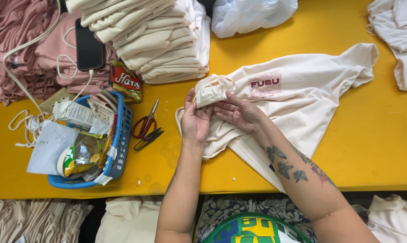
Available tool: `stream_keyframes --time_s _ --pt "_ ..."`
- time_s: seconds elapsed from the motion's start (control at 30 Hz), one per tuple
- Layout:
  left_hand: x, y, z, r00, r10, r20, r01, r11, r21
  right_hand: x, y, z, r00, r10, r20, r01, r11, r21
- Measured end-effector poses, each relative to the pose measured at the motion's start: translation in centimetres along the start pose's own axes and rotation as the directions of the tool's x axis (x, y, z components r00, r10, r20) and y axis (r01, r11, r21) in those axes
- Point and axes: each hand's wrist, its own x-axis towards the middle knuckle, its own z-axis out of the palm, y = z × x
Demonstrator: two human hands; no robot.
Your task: Trimming loose threads from t-shirts using scissors and folding them on a work table in a garment factory.
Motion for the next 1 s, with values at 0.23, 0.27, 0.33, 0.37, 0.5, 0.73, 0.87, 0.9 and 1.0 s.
stream_keyframes --time_s 0.23,0.27,0.33,0.37,0.5,0.73,0.87,0.9,1.0 --pt "-1.1 -0.8 0.4 0.998 -0.044 -0.034 0.048 0.991 0.127 1.6 -0.7 -1.1 0.976 -0.208 0.067 0.205 0.978 0.047" --pt "-1.9 -0.9 0.8 0.998 -0.044 -0.035 0.048 0.991 0.127 1.8 -0.4 -1.7 0.976 -0.207 0.066 0.204 0.978 0.047" --pt "-3.5 -1.0 1.6 0.982 -0.186 -0.026 0.187 0.963 0.192 2.5 0.1 -2.6 0.944 -0.323 0.063 0.32 0.946 0.045" --pt "-4.3 -0.1 1.9 0.984 -0.178 -0.026 0.18 0.965 0.19 2.0 0.0 -1.9 0.945 -0.319 0.069 0.316 0.948 0.042" --pt "-5.3 5.7 0.3 0.986 0.155 0.066 -0.126 0.42 0.899 0.1 -0.2 0.4 0.94 -0.325 0.103 0.322 0.946 0.039" --pt "-7.8 16.2 -11.2 0.899 0.282 0.334 0.04 -0.814 0.579 -0.9 0.0 1.7 0.932 -0.301 0.201 0.318 0.946 -0.06" --pt "-9.8 15.7 -9.4 0.933 0.227 0.28 0.028 -0.821 0.57 -1.4 0.7 2.6 0.933 -0.314 0.175 0.335 0.936 -0.111" --pt "-9.4 15.8 -8.9 0.935 0.222 0.275 -0.012 -0.757 0.654 -1.4 0.8 2.8 0.927 -0.33 0.176 0.355 0.925 -0.134" --pt "-5.5 16.7 -11.6 0.901 0.282 0.33 -0.009 -0.748 0.664 -1.7 0.8 3.0 0.92 -0.354 0.167 0.38 0.91 -0.168"
